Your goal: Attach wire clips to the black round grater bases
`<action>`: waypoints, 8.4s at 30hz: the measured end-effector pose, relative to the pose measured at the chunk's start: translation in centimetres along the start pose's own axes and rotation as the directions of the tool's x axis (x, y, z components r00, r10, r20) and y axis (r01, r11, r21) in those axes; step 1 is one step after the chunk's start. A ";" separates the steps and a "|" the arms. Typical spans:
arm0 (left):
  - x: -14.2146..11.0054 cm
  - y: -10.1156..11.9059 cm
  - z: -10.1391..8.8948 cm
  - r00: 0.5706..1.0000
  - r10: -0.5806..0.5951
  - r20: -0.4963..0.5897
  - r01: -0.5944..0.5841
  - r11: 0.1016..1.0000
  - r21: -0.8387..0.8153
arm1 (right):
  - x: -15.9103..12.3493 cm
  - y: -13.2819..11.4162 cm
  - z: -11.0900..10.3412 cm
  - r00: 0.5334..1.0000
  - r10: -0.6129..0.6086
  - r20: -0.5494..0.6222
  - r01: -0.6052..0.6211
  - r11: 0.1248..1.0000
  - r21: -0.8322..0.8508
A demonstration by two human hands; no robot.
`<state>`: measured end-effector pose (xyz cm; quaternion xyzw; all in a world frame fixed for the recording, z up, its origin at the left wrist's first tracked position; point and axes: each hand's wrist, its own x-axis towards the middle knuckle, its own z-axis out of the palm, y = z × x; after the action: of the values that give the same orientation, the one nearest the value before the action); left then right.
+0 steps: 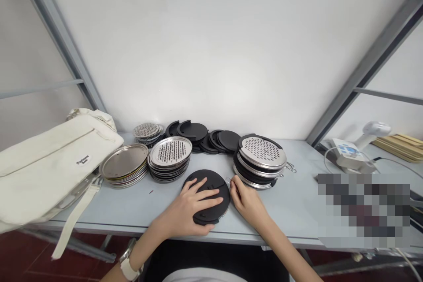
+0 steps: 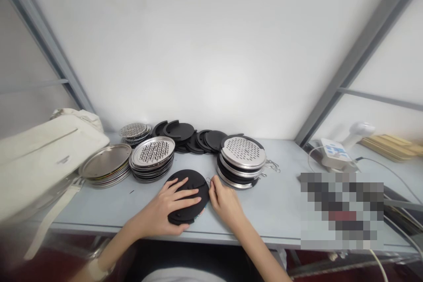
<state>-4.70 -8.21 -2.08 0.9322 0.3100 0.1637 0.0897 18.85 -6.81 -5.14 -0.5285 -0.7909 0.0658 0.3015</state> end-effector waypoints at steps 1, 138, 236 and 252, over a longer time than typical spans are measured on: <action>0.0 0.1 -0.1 1.000 0.001 0.004 -0.001 1.000 -0.007 | 0.0 0.0 0.0 1.000 0.007 0.002 -0.007 1.000 -0.010; 0.3 0.3 0.1 1.000 -0.005 -0.013 0.004 1.000 -0.020 | 0.5 0.6 0.6 0.996 -0.049 0.074 0.065 0.969 -0.238; -0.1 0.3 0.0 1.000 -0.003 -0.023 0.001 0.996 -0.087 | 0.4 -0.3 -0.1 0.987 0.096 0.131 -0.085 0.993 -0.081; -0.1 0.1 0.2 1.000 0.014 -0.027 -0.015 0.998 -0.065 | 0.4 -0.2 -0.1 0.989 0.080 0.122 -0.070 0.994 -0.081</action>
<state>-4.64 -8.34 -2.21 0.9289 0.2988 0.1865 0.1147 18.63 -6.59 -4.79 -0.5639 -0.7896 0.0798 0.2284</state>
